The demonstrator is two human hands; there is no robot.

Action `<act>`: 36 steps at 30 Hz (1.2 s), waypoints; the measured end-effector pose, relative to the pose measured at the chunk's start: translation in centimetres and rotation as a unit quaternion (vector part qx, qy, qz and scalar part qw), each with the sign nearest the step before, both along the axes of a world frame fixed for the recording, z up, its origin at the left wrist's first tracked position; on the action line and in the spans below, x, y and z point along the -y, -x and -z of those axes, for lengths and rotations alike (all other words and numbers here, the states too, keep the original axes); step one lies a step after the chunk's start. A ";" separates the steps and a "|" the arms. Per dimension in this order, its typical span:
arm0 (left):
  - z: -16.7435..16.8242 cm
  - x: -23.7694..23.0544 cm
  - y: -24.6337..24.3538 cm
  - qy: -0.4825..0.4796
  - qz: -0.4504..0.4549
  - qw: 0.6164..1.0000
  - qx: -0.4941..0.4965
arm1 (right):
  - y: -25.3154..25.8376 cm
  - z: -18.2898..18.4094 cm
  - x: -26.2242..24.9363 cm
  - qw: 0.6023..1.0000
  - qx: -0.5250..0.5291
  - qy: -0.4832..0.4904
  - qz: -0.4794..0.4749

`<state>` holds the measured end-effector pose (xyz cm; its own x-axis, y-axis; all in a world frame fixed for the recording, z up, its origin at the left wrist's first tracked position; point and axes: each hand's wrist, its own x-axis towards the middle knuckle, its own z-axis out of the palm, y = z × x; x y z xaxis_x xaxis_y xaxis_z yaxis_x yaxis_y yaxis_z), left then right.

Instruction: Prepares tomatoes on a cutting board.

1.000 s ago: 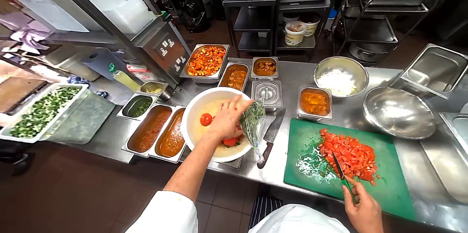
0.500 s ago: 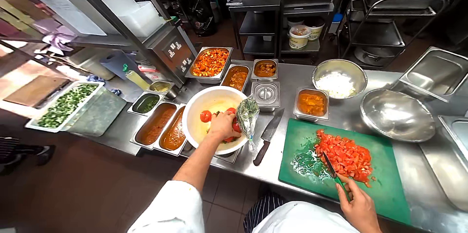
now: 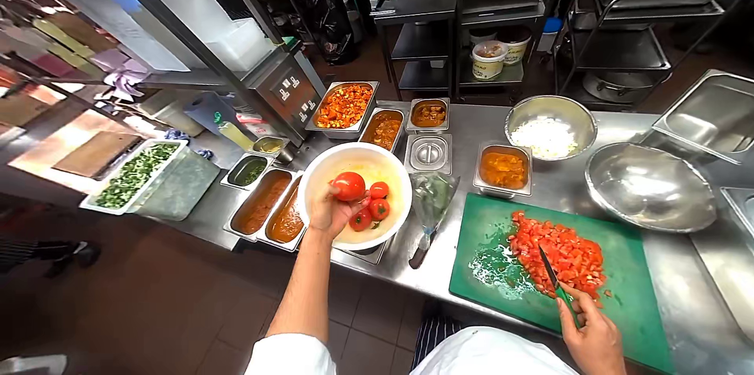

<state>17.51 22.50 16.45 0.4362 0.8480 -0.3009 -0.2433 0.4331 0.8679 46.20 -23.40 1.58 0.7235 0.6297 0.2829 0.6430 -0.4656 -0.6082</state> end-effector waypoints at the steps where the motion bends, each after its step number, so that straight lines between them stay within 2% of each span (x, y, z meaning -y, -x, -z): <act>1: -0.2 0.4 -0.2 0.034 -0.015 0.999 0.034 | 0.1 0.1 -0.3 1.000 -0.001 0.000 0.002; 4: 0.4 0.4 -0.5 0.070 -0.022 0.995 0.075 | 0.3 0.4 -1.1 1.000 -0.004 -0.002 0.008; 9: 1.1 0.5 -1.0 0.035 -0.114 0.968 0.219 | 0.4 0.3 -1.7 1.000 -0.012 0.001 0.006; 13: 0.0 2.0 -2.7 0.094 -0.139 0.952 0.256 | 0.5 0.6 -1.4 1.000 -0.005 0.012 -0.009; 16: 0.2 2.8 -3.5 0.085 -0.117 0.961 0.235 | 1.3 1.3 -0.8 0.993 0.001 0.087 -0.079; 18: 0.3 3.5 -4.2 0.058 -0.103 0.971 0.210 | 1.7 2.1 -0.6 0.975 0.004 0.178 -0.135; 20: 0.4 3.8 -4.5 0.034 -0.113 0.978 0.169 | 1.9 2.6 -1.6 0.958 0.008 0.229 -0.175; 22: 0.7 3.7 -4.4 0.017 -0.122 0.984 0.130 | 1.5 2.7 -2.8 0.948 -0.002 0.271 -0.170; 25: 1.0 3.2 -4.2 0.017 -0.146 0.984 0.103 | -0.2 2.0 -4.6 0.941 -0.024 0.325 -0.095; 28: 1.1 2.9 -4.1 0.021 -0.170 0.983 0.066 | -1.4 1.4 -4.9 0.948 -0.003 0.316 -0.041; 32: 0.9 2.8 -3.8 0.051 -0.177 0.983 0.024 | -1.5 0.9 -4.2 0.968 0.022 0.250 0.016; 34: 0.6 3.1 -3.5 0.049 -0.154 0.987 0.022 | -1.1 1.0 -3.7 0.976 0.026 0.216 0.020; 36: 0.6 3.2 -3.5 0.033 -0.148 0.988 0.009 | -0.1 1.3 -3.1 0.977 0.009 0.211 -0.023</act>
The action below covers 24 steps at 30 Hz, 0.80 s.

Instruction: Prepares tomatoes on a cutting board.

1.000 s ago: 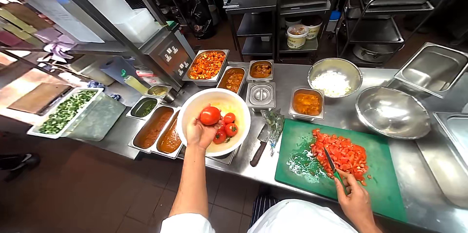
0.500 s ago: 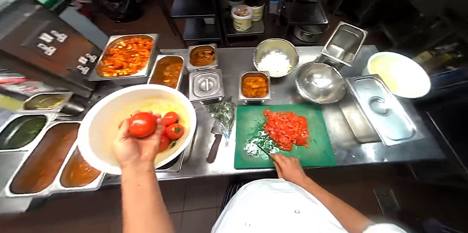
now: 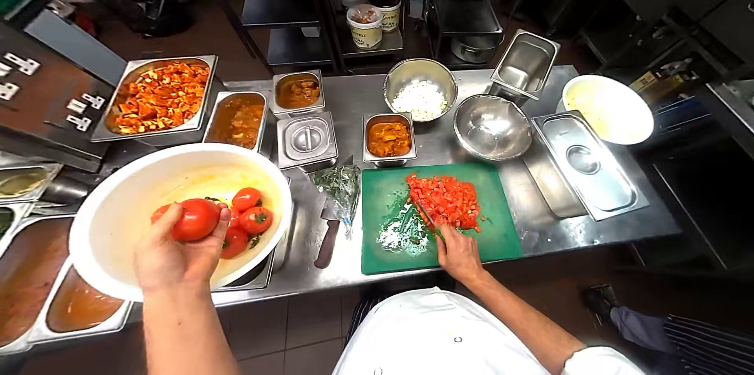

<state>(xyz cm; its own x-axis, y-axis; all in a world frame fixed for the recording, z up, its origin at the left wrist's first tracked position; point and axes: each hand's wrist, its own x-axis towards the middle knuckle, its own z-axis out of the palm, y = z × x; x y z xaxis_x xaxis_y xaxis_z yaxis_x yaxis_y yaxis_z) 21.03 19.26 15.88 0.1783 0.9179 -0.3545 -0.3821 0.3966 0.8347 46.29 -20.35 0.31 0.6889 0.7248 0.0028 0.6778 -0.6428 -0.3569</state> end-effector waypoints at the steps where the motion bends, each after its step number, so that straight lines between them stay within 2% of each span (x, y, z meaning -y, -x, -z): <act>1: 0.1 0.0 -0.1 -0.002 -0.005 1.000 -0.002 | 0.7 0.2 0.4 0.999 -0.021 0.008 -0.035; 3: 0.4 0.0 -0.3 -0.005 -0.019 1.000 -0.002 | 1.7 0.9 1.1 0.992 -0.045 0.016 -0.120; 5: 0.9 -0.3 -0.4 -0.008 -0.041 0.999 -0.003 | 1.9 1.9 1.8 0.986 -0.028 0.019 -0.165; 8: 1.1 -0.7 -0.5 -0.012 -0.044 0.998 -0.033 | 0.8 1.7 2.1 0.991 -0.035 0.050 -0.121; 12: 0.7 -1.2 -0.3 0.009 -0.041 0.996 -0.081 | -0.9 0.9 2.3 0.999 -0.001 0.003 -0.039; 16: 1.7 -3.0 2.0 0.054 0.041 0.997 -0.048 | 0.0 0.5 2.8 0.998 -0.019 0.003 -0.063; 18: 0.1 -2.2 2.1 0.049 0.031 0.994 -0.089 | 0.8 0.6 2.6 0.994 -0.047 0.041 -0.095; 20: -1.9 -0.8 1.9 0.018 0.009 0.989 -0.144 | 0.7 0.6 2.5 0.991 -0.076 0.087 -0.070; 22: -3.1 -0.4 2.1 -0.033 -0.003 0.984 -0.173 | 0.0 0.5 2.4 0.994 -0.065 0.081 -0.020; 24: -4.7 0.3 2.1 -0.092 0.022 0.973 -0.212 | -0.1 0.2 2.6 0.998 -0.046 0.052 0.008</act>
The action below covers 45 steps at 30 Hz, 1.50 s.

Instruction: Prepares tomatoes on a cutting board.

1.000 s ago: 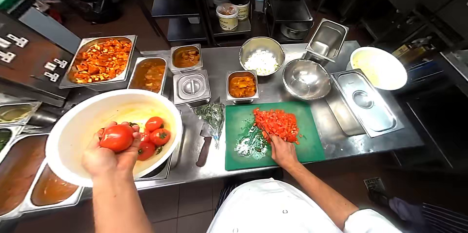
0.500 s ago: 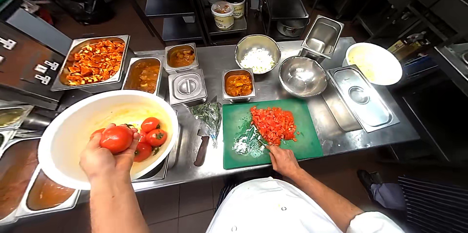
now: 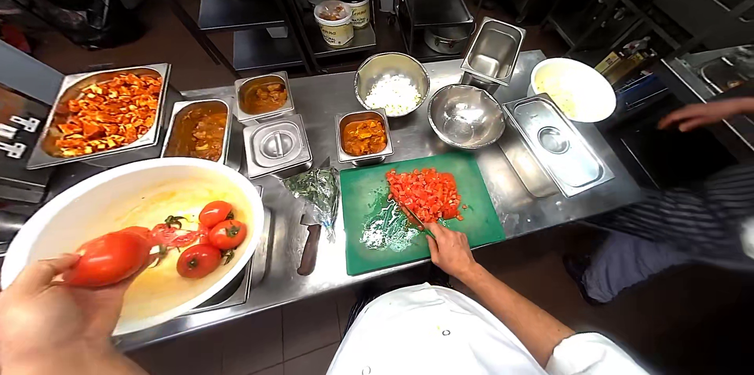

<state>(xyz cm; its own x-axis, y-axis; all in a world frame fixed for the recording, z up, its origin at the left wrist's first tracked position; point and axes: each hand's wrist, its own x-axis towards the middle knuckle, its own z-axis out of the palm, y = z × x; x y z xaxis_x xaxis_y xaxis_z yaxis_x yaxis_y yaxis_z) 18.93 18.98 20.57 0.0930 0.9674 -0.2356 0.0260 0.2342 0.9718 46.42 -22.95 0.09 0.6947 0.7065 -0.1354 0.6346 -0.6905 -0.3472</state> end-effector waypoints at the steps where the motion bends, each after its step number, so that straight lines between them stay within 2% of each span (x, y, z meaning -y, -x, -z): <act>1: -0.9 0.6 -0.2 -0.033 0.021 0.999 -0.028 | 0.1 0.0 0.2 1.000 0.004 -0.015 0.006; 3: -2.2 2.2 -1.1 -0.117 0.080 0.984 -0.108 | 0.5 0.2 0.6 1.000 -0.006 -0.021 0.002; 5: -2.4 4.7 -3.2 -0.205 0.172 0.949 -0.168 | 0.9 0.3 0.9 0.999 -0.044 0.006 -0.005; 7: -0.2 8.2 -6.9 -0.257 0.278 0.899 -0.220 | 1.2 0.3 1.0 0.997 -0.070 0.032 -0.012; 9: 4.3 11.9 -11.9 -0.310 0.362 0.829 -0.293 | 1.3 0.1 0.8 0.997 -0.075 0.036 -0.004; 11: 10.4 15.3 -16.7 -0.347 0.432 0.744 -0.373 | 1.2 -0.4 0.7 0.997 -0.070 0.031 0.013; 13: 16.8 17.6 -19.8 -0.376 0.489 0.672 -0.410 | 1.2 -0.5 0.6 0.998 -0.057 0.031 0.022; 14: 19.5 18.4 -20.5 -0.395 0.507 0.646 -0.412 | 1.2 -0.5 0.6 0.998 -0.052 0.030 0.024; 15: 21.4 19.0 -20.8 -0.409 0.518 0.637 -0.399 | 1.2 -0.5 0.7 0.998 -0.048 0.029 0.025; 17: 22.2 19.9 -20.9 -0.400 0.525 0.652 -0.373 | 1.3 -0.4 1.0 0.999 -0.033 0.011 0.027; 20: 21.0 19.5 -18.8 -0.336 0.495 0.723 -0.345 | 2.0 0.3 1.0 0.995 0.032 -0.086 0.025; 23: 20.9 18.6 -16.3 -0.326 0.480 0.754 -0.307 | 3.1 0.3 -0.1 0.987 0.063 -0.150 0.001; 28: 21.6 18.6 -16.0 -0.362 0.480 0.741 -0.299 | 3.0 0.0 -3.8 0.990 0.058 -0.113 -0.066; 32: 21.7 18.7 -16.1 -0.360 0.476 0.748 -0.291 | 1.9 -0.4 -7.1 0.991 0.051 -0.074 -0.101; 38: 22.0 18.6 -16.3 -0.324 0.468 0.776 -0.271 | 2.6 0.0 -4.0 0.988 -0.027 0.063 -0.141; 42: 22.2 18.8 -17.8 -0.311 0.482 0.756 -0.315 | 2.7 -0.2 -1.2 0.989 -0.054 0.050 -0.125; 45: 20.6 18.6 -18.5 -0.305 0.514 0.703 -0.385 | 2.1 0.0 0.4 0.993 -0.110 0.023 -0.036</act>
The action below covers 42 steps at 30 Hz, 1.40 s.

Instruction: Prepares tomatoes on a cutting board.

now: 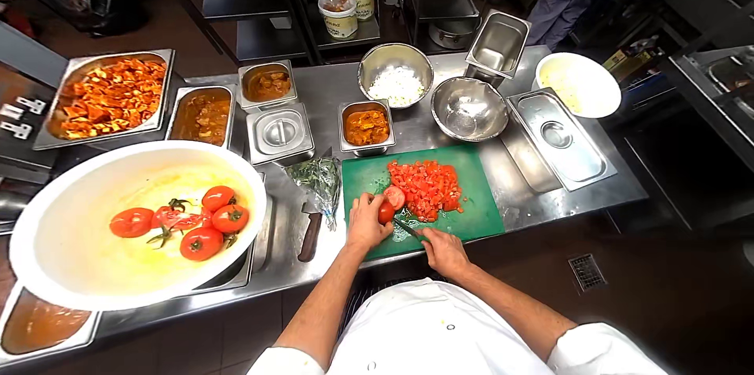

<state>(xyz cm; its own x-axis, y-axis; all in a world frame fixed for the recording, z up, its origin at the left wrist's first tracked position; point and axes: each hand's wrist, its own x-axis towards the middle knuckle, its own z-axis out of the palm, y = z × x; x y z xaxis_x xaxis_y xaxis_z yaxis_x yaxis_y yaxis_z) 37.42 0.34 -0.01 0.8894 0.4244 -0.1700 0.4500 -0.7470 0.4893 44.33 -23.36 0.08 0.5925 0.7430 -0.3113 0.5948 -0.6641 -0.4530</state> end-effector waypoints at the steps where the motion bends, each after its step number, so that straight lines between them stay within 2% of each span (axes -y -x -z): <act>1: -0.2 0.0 0.3 -0.001 0.015 0.999 -0.036 | 0.0 0.1 0.3 0.999 -0.020 -0.006 0.029; 3: 0.1 0.0 1.7 0.009 0.028 0.998 -0.061 | 0.7 0.5 0.2 0.993 -0.071 -0.047 0.087; 6: -0.4 -0.1 3.6 0.037 0.003 0.999 0.000 | 1.7 0.9 -1.7 0.964 -0.165 -0.138 0.156; 9: -0.7 0.3 4.7 0.022 -0.022 0.999 0.035 | 1.6 0.9 -4.3 0.945 -0.225 -0.153 0.181; 15: -0.4 0.7 4.6 -0.016 -0.034 0.998 0.060 | 1.1 1.5 -8.0 0.959 -0.175 -0.152 0.161; 21: -0.1 0.7 4.6 -0.030 -0.049 0.996 0.062 | 3.1 1.2 -5.5 0.975 -0.155 -0.135 0.079; 23: -0.2 0.8 4.6 -0.021 -0.056 0.997 0.057 | 2.9 1.0 -4.9 0.974 -0.166 -0.128 0.088; 28: -0.3 0.8 4.7 0.038 -0.071 0.996 0.041 | 1.8 0.9 -4.8 0.957 -0.167 -0.140 0.189; 35: 0.3 1.2 4.9 0.030 -0.087 0.995 0.025 | 0.5 1.6 -7.8 0.963 -0.157 -0.104 0.191; 42: 0.5 1.5 5.2 0.017 -0.077 0.996 0.035 | 2.5 1.4 -5.4 0.972 -0.159 -0.108 0.138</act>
